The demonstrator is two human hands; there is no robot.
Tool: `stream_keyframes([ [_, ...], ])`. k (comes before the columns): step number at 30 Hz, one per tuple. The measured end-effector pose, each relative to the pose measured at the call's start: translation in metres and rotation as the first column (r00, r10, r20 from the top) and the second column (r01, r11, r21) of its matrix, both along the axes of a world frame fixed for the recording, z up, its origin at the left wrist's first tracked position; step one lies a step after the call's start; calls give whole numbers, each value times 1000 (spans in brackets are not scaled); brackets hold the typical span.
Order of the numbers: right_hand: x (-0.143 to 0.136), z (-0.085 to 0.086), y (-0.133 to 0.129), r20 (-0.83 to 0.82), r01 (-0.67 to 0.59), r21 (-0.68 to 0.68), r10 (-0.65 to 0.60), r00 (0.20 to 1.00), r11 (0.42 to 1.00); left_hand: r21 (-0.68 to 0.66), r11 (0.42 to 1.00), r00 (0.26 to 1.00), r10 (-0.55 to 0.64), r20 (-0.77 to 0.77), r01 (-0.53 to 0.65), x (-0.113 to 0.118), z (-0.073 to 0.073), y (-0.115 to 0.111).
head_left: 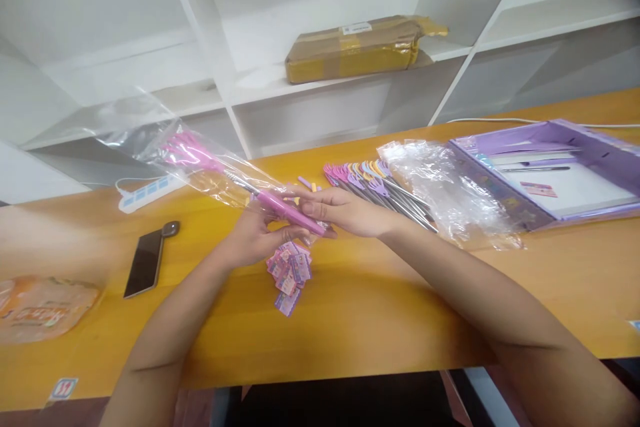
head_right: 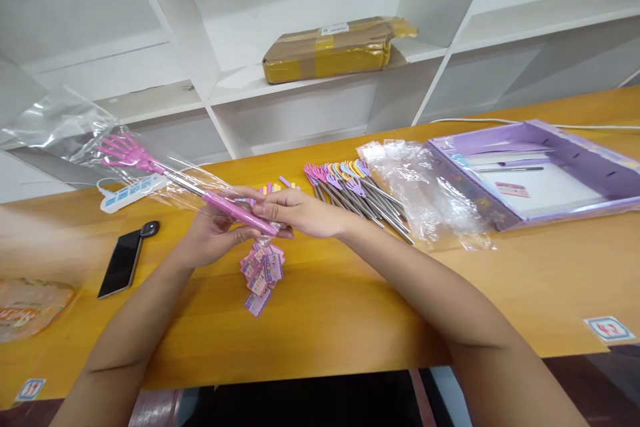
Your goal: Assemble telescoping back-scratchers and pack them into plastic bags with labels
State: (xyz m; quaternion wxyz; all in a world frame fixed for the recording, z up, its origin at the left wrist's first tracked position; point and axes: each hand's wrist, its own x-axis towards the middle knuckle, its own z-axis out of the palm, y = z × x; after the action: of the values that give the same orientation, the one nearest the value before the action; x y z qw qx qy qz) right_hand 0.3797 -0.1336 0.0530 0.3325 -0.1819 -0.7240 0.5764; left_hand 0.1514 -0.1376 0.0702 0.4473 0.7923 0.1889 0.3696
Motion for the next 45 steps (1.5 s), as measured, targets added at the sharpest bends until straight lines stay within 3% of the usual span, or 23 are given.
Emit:
stream_keyframes([
  [3,0,1,1,-51,-38,-96,33,998,995,-19,999,999,40,4,-40,1,-2,0],
  [6,0,2,-1,-108,42,-93,-52,993,995,-55,996,996,79,49,-76,2,-4,3],
  [9,1,6,-5,-117,209,52,-202,972,977,9,984,981,174,89,-176,2,-4,7],
  [11,3,9,-7,-103,318,211,-303,948,924,51,969,967,237,88,-243,1,-3,10],
  [13,4,12,-9,-71,363,369,-364,929,855,6,962,959,271,81,-273,0,-2,11],
  [15,4,12,-11,-32,353,437,-378,925,827,-76,955,954,293,67,-288,-2,-2,10],
  [18,2,11,-12,-60,364,268,-362,930,892,-130,951,958,285,22,-280,-4,-3,7],
  [21,1,11,-11,-82,335,60,-330,940,940,-203,963,984,177,-5,-175,-7,-2,8],
  [25,2,8,-1,-47,295,-12,-295,954,955,-290,957,999,30,-12,-32,-7,-4,15],
  [28,0,-8,3,-48,293,-68,-297,954,954,-332,943,1000,-14,-4,12,-4,-15,18],
  [33,1,-65,-23,66,342,-132,-336,940,931,-438,888,989,115,-88,-143,-4,-55,10],
  [36,9,-91,-51,155,168,-212,-136,978,963,-519,823,968,250,-37,-232,-12,-77,2],
  [39,18,-99,-67,227,-50,-207,97,969,977,-572,746,920,391,-38,-341,-20,-87,-11],
  [41,19,-100,-69,236,-135,-186,177,955,973,-570,723,906,410,-104,-392,-22,-89,-27],
  [43,16,-104,-66,257,-18,-107,45,965,994,-566,728,920,344,-187,-387,-19,-93,-50],
  [45,10,-111,-61,304,210,59,-218,927,976,-597,745,954,213,-210,-298,-12,-102,-76],
])
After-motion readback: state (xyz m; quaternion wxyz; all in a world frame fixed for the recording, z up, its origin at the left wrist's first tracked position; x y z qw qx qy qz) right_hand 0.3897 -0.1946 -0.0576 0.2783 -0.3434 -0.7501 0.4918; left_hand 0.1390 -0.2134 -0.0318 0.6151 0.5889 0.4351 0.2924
